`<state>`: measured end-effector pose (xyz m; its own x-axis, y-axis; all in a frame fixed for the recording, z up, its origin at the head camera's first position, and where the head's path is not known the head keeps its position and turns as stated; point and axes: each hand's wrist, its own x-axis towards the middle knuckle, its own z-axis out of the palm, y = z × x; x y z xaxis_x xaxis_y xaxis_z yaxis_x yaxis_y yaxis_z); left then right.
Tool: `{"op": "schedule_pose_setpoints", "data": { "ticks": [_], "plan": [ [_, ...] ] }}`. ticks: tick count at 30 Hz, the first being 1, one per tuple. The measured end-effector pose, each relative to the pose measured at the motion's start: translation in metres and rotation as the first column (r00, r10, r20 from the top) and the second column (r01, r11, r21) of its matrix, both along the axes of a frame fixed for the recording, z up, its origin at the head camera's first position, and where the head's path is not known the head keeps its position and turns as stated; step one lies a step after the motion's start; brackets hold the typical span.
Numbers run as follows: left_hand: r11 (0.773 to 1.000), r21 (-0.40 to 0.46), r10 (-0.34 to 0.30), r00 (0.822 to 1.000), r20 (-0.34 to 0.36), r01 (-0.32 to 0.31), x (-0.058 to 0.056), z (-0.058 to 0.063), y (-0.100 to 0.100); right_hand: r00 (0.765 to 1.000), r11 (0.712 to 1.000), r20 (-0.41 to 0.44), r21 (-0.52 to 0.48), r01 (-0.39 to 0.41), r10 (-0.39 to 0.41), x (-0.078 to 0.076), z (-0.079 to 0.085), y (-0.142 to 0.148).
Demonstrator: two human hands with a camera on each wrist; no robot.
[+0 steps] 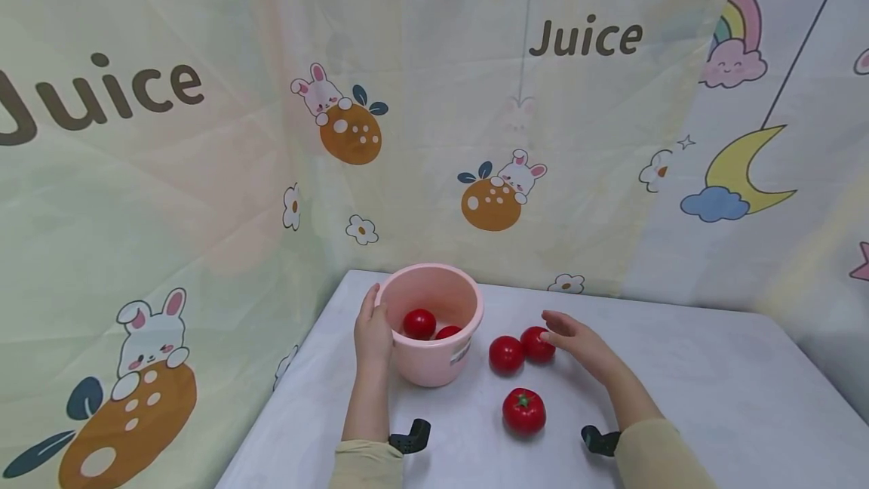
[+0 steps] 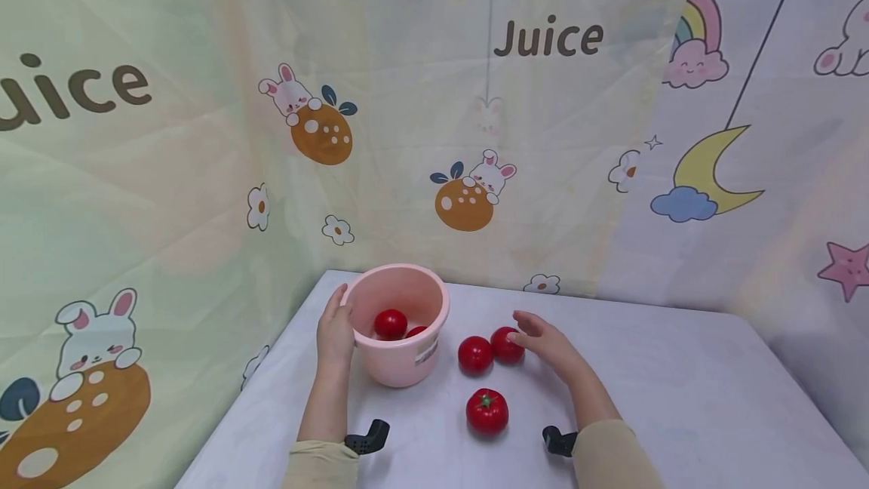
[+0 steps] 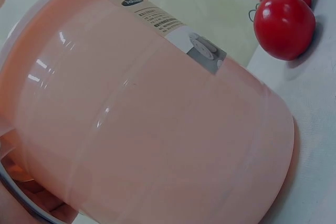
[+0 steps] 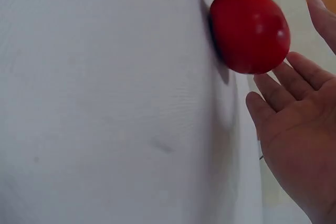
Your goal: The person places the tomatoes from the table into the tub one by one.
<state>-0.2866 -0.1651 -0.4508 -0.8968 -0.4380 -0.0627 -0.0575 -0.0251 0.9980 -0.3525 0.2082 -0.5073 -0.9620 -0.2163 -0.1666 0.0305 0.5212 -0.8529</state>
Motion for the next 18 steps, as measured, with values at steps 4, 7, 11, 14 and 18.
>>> {"op": "schedule_pose_setpoints", "data": {
  "ticks": [4, 7, 11, 14, 18],
  "plan": [
    [1.000, 0.006, 0.004, 1.000, -0.008, -0.004, -0.001, 0.000, 0.001, 1.000, 1.000, -0.004, -0.003, 0.002, -0.002, 0.001, -0.006, 0.001],
    [1.000, 0.005, 0.003, 1.000, -0.011, -0.003, -0.001, 0.001, 0.001, 1.000, 1.000, -0.008, 0.002, 0.001, -0.001, 0.003, -0.009, 0.001],
    [1.000, 0.006, 0.002, 1.000, -0.009, -0.002, 0.000, 0.001, 0.001, 1.000, 1.000, -0.011, -0.004, 0.001, -0.001, 0.005, -0.011, 0.002],
    [1.000, 0.003, 0.001, 1.000, -0.008, -0.001, 0.000, 0.001, 0.000, 1.000, 1.000, -0.016, -0.012, -0.007, 0.007, 0.006, -0.013, 0.003],
    [1.000, -0.001, -0.004, 1.000, -0.008, 0.004, 0.000, 0.000, -0.001, 1.000, 1.000, -0.020, -0.021, -0.021, 0.020, 0.005, -0.017, 0.003]
  ]
}}
